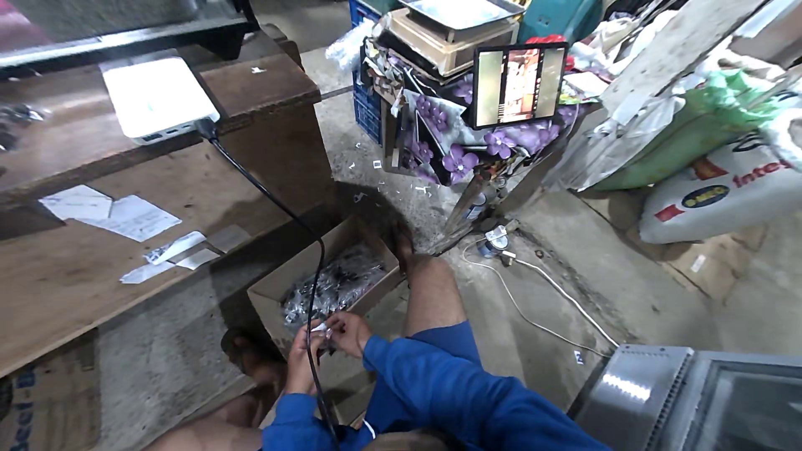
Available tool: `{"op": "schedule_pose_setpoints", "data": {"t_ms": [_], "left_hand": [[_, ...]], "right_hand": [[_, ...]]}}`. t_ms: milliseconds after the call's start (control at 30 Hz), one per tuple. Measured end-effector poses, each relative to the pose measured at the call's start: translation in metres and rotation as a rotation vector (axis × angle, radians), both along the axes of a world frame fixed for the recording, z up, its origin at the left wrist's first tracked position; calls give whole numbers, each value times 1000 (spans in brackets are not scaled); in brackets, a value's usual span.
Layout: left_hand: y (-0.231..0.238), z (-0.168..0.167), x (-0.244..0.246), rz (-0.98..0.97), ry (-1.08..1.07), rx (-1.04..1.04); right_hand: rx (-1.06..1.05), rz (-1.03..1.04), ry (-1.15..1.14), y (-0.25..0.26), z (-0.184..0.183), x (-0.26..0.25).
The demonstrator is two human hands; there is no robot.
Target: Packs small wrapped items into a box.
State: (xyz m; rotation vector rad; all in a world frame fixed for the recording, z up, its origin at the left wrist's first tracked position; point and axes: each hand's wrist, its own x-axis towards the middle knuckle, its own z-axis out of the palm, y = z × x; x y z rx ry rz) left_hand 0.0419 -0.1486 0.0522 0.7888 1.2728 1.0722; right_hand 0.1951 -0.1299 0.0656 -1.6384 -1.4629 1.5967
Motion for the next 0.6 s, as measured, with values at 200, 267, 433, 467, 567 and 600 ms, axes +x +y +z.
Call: {"op": "schedule_pose_setpoints", "data": {"t_ms": [200, 267, 433, 467, 567, 600], "left_hand": [[0, -4, -2, 19, 112, -4], [1, -4, -2, -14, 146, 1], [-2, -5, 4, -54, 181, -49], [-2, -4, 5, -48, 188, -54], [0, -6, 2, -54, 203, -42], [0, -8, 1, -48, 193, -38]], "right_hand": [[37, 48, 94, -5, 3, 1], [40, 33, 103, -6, 5, 1], [40, 20, 29, -3, 3, 5], [35, 23, 23, -3, 2, 5], [28, 22, 30, -3, 2, 3], [26, 25, 36, -3, 2, 2]]}}
